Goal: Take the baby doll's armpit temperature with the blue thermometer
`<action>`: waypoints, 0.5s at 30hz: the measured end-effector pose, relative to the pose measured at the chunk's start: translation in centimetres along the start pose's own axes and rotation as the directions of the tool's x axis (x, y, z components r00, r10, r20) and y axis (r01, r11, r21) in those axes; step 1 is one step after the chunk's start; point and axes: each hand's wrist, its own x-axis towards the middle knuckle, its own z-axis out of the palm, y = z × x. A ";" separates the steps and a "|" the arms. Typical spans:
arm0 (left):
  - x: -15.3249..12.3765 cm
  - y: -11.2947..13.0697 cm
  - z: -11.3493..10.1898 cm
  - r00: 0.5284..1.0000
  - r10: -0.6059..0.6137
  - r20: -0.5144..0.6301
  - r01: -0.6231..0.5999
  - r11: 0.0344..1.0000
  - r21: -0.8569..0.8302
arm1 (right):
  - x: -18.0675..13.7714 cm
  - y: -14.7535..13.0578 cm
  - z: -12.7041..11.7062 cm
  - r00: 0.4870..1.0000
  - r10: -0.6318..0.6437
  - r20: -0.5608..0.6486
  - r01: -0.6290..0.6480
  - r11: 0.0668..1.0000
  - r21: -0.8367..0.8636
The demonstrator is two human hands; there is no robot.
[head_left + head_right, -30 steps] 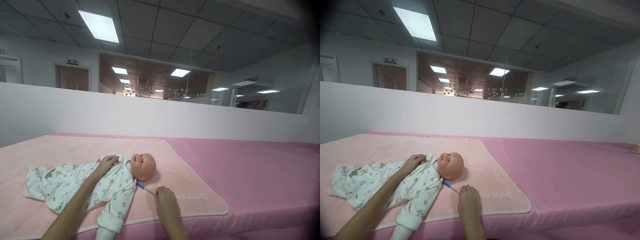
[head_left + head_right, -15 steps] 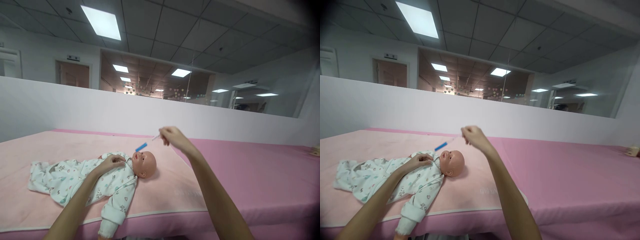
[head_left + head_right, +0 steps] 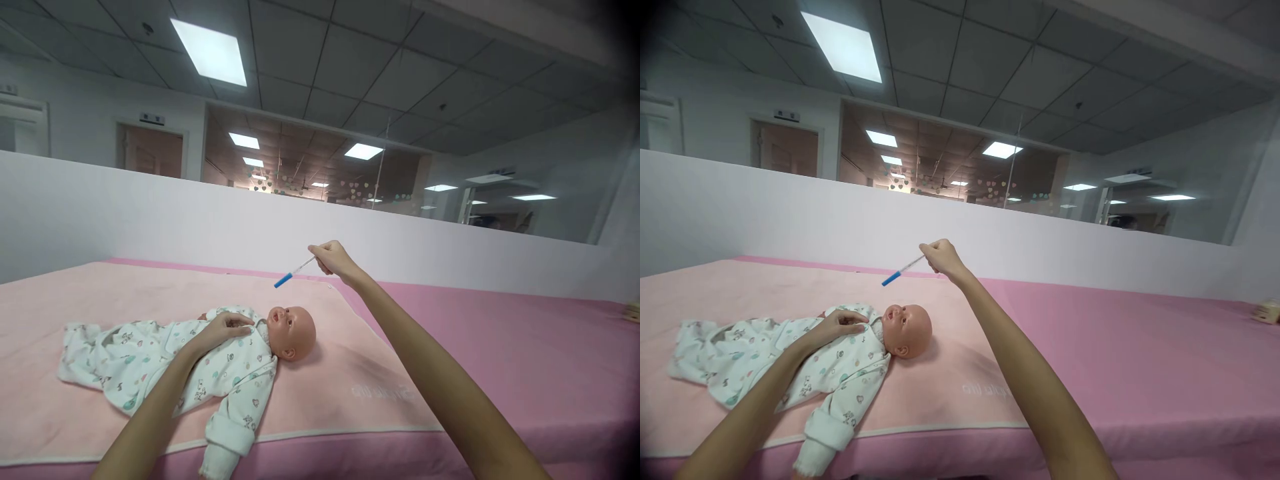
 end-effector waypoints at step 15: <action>-0.3 0.4 0.0 1.000 -0.007 0.009 0.008 0.999 -0.033 | 0.3 -2.9 -1.9 0.996 0.083 -0.030 -0.076 0.980 0.183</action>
